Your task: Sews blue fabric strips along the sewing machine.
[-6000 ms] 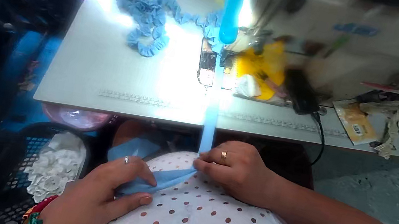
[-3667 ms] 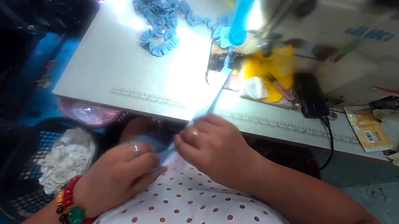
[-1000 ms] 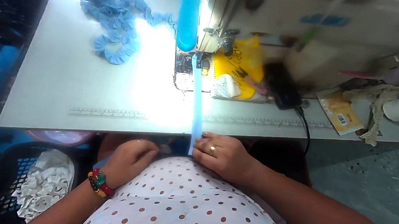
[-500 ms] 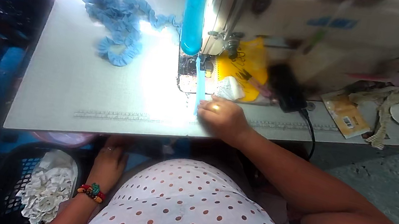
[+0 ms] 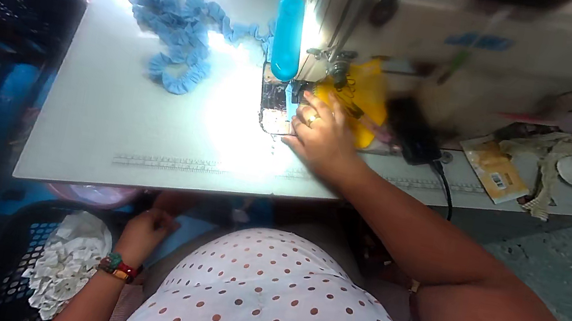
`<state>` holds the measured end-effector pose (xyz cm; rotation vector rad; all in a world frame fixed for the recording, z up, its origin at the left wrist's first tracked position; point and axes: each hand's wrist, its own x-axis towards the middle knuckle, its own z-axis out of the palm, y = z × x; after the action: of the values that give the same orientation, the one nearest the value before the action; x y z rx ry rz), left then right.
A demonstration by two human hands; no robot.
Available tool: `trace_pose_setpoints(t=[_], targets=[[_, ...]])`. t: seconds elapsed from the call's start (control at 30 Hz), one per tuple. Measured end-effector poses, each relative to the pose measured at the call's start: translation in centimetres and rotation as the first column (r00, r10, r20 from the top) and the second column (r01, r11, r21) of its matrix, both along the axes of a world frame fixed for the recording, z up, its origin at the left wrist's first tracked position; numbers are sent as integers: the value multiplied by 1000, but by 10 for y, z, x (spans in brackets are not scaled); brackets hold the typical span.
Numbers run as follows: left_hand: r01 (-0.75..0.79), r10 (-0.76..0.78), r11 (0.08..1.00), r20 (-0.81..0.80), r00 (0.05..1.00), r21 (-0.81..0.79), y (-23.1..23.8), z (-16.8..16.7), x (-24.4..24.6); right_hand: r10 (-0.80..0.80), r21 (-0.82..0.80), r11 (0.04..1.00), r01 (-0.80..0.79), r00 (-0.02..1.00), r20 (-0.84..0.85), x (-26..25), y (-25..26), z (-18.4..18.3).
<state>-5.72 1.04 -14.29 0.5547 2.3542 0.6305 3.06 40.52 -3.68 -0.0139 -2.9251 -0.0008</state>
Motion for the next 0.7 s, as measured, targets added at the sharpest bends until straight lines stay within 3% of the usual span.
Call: trace_pose_setpoints(t=[0.1, 0.23, 0.37, 0.43, 0.5, 0.6, 0.7], targets=[[140, -145, 989, -156, 977, -43, 0, -3, 4, -99, 13, 995, 98, 991, 93, -5, 0, 3], [228, -266, 961, -307, 914, -156, 2, -5, 8, -179, 42, 984, 175, 980, 88, -4, -5, -1], [219, -289, 956, -508, 811, -194, 2, -2, 14, -84, -12, 996, 83, 986, -146, 7, -12, -10], [231, -214, 971, -638, 740, -57, -4, -3, 18, 11, -145, 988, -44, 976, -218, 21, -32, -10], [264, -67, 949, -708, 703, 172, -9, -5, 21, 145, -350, 909, -226, 959, -243, 37, -70, -8], [211, 48, 856, -480, 876, 472, 3, 31, 34, 372, -657, 673, -340, 923, -98, 46, -124, -8], [147, -86, 748, -124, 988, 647, 17, 78, 43, 566, -832, 477, -282, 823, 46, 32, -146, -5]])
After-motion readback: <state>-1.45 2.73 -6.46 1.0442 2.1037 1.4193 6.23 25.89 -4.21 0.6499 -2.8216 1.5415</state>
